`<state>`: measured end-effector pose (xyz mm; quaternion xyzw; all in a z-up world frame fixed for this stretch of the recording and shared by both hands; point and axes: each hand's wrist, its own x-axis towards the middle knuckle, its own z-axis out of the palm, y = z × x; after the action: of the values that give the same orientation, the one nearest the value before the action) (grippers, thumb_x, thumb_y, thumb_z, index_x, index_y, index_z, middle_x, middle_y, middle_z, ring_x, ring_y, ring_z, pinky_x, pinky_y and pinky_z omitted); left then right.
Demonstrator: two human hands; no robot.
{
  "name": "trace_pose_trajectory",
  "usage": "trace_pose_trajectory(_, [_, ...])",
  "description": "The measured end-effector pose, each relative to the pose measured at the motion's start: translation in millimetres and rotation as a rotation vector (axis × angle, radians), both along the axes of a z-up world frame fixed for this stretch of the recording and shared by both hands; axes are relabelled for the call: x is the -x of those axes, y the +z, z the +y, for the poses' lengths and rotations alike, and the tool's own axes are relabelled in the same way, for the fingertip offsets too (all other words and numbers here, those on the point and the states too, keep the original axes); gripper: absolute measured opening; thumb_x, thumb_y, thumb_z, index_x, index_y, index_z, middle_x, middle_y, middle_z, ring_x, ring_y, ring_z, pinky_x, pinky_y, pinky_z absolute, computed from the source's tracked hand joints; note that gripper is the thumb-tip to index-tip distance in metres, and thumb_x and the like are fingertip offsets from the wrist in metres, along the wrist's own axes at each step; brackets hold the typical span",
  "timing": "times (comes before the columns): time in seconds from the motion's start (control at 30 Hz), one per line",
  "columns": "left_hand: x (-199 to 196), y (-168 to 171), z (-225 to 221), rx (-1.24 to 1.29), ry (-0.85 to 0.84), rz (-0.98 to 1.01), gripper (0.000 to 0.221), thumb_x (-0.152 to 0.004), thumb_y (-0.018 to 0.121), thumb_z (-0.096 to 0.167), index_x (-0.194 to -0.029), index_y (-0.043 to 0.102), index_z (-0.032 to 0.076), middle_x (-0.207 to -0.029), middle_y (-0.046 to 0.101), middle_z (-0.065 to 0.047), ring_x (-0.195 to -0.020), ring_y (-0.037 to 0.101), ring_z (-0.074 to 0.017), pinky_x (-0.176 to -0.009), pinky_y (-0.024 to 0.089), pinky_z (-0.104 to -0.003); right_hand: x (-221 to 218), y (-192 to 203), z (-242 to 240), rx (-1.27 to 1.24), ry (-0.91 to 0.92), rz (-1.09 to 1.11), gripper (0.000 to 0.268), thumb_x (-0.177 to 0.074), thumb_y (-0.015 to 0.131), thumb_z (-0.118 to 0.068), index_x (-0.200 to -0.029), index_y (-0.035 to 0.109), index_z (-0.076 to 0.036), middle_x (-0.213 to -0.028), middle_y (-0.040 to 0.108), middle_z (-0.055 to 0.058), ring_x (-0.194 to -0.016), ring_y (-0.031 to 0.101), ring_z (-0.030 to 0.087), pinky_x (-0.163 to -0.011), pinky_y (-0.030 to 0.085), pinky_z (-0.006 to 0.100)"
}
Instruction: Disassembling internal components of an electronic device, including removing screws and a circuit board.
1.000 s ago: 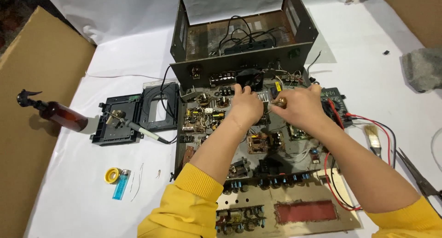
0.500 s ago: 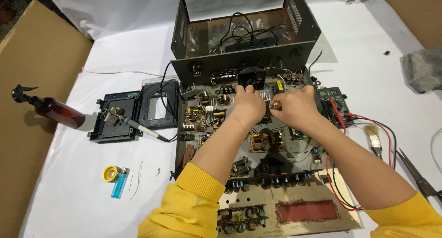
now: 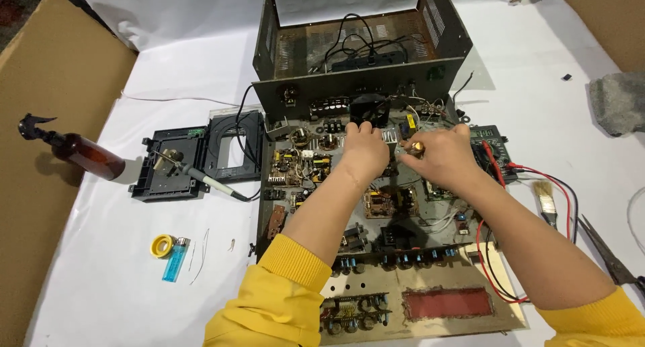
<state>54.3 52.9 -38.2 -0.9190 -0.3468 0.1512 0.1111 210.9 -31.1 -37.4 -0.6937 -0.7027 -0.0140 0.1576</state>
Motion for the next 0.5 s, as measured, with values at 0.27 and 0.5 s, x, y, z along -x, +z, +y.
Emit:
trace_pose_trajectory(0.27, [-0.8,-9.3,3.9,-0.014,-0.001,-0.014,0.024,-0.095,0.062,0.014,-0.114,0.077,0.012,-0.130,0.066,-0.014,-0.117,0.054,-0.0342,-0.098,0.037,-0.058,19.0,0.8,-3.0,0.098,0.063,-0.054,0.016,-0.090,0.073,-0.038,-0.102,0.077,-0.027,-0.077,0.077,-0.006,-0.090,0.074,0.019,-0.097,0.035,0.040])
trace_pose_trajectory(0.5, [-2.4,-8.8,5.2,-0.013,-0.011,-0.008,0.025,-0.096,0.060,0.015,-0.115,0.077,0.013,-0.128,0.066,-0.014,-0.117,0.054,-0.0346,-0.097,0.038,-0.058,15.1,-16.0,7.5,0.093,0.097,-0.095,0.015,-0.086,0.075,-0.033,-0.099,0.076,-0.025,-0.077,0.076,-0.005,-0.088,0.073,0.021,-0.095,0.034,0.042])
